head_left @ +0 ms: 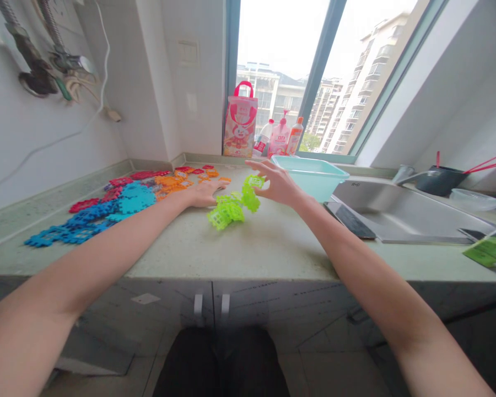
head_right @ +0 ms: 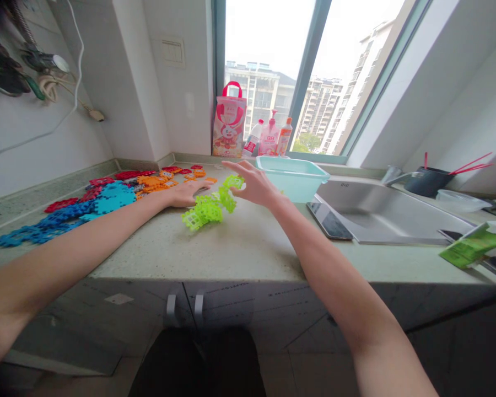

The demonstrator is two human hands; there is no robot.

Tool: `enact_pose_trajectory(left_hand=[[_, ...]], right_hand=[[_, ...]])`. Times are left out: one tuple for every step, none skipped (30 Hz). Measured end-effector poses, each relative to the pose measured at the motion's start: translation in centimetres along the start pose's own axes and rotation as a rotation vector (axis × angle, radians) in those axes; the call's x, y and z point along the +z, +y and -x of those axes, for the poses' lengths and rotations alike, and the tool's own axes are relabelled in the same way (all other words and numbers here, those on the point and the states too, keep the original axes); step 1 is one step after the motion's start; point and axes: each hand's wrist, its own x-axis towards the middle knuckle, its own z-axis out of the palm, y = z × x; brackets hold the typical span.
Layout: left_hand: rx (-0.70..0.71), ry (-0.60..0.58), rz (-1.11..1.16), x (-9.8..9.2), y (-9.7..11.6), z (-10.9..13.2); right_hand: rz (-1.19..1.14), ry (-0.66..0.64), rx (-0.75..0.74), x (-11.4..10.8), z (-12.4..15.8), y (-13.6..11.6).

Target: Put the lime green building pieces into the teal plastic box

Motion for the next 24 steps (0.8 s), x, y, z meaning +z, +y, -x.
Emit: enact_pose_trajectory(left_hand=[[-0.003, -0.002, -0.006, 0.0, 0.0, 0.0], [-0.01, -0.005, -0.012, -0.1, 0.1, 0.0], [-0.021, -0.01, -0.017, -0.1, 0.1, 0.0], [-0.032, -0.015, -0.019, -0.1, 0.2, 0.0], [-0.043, -0.019, -0.022, -0.1, 0.2, 0.0], [-0.05, -0.021, -0.026, -0.1, 0.2, -0.1], [-0.054, -0.02, -0.032, -0.1, 0.2, -0.1], [-0.054, -0.018, -0.039, 0.0, 0.1, -0.2], [-0.052, -0.016, -0.048, 0.0, 0.1, -0.3], [-0.05, -0.014, -0.058, 0.1, 0.1, -0.3], [-0.049, -0.009, -0.066, 0.2, 0.0, -0.4], [-0.049, -0.002, -0.071, 0.3, 0.0, -0.4], [-0.047, 0.005, -0.074, 0.4, -0.1, -0.4], [-0.045, 0.014, -0.075, 0.5, -0.1, -0.4], [-0.043, 0.024, -0.076, 0.5, -0.2, -0.5], [-0.042, 0.031, -0.079, 0.6, -0.3, -0.5], [-0.041, 0.035, -0.084, 0.6, -0.4, -0.5], [-0.042, 0.037, -0.091, 0.6, -0.5, -0.6], [-0.046, 0.039, -0.098, 0.6, -0.6, -0.6], [-0.051, 0.04, -0.104, 0.6, -0.7, -0.6], [-0.056, 0.039, -0.11, 0.6, -0.7, -0.6], [-0.061, 0.039, -0.114, 0.5, -0.7, -0.6], [-0.066, 0.04, -0.119, 0.5, -0.6, -0.5], [-0.069, 0.041, -0.124, 0.4, -0.5, -0.4]], right_hand=[[-0.012, -0.016, 0.014, 0.4, 0.1, 0.2], [-0.018, -0.038, 0.03, 0.8, 0.2, 0.4], [-0.02, -0.065, 0.046, 1.2, 0.3, 0.5], [-0.02, -0.096, 0.061, 1.6, 0.3, 0.7], [-0.021, -0.131, 0.074, 2.0, 0.4, 0.8], [-0.023, -0.167, 0.084, 2.4, 0.5, 1.0], [-0.028, -0.204, 0.091, 2.8, 0.6, 1.2], [-0.035, -0.239, 0.094, 3.2, 0.7, 1.4], [-0.042, -0.269, 0.096, 3.5, 0.7, 1.5], [-0.046, -0.291, 0.099, 3.7, 0.8, 1.6], [-0.047, -0.304, 0.104, 3.9, 0.7, 1.7], [-0.047, -0.309, 0.111, 4.0, 0.7, 1.7], [-0.045, -0.312, 0.118, 4.1, 0.7, 1.7], [-0.044, -0.314, 0.125, 4.2, 0.6, 1.7], [-0.045, -0.319, 0.13, 4.2, 0.6, 1.6], [-0.047, -0.325, 0.133, 4.1, 0.5, 1.4], [-0.051, -0.332, 0.135, 4.1, 0.5, 1.3], [-0.054, -0.339, 0.138, 4.0, 0.4, 1.2], [-0.056, -0.344, 0.141, 3.9, 0.4, 1.1], [-0.056, -0.347, 0.145, 3.9, 0.4, 1.1], [-0.055, -0.348, 0.15, 3.9, 0.4, 1.0], [-0.053, -0.348, 0.157, 3.9, 0.4, 1.0], [-0.052, -0.348, 0.162, 3.9, 0.4, 1.0], [-0.052, -0.347, 0.166, 3.9, 0.4, 1.0]])
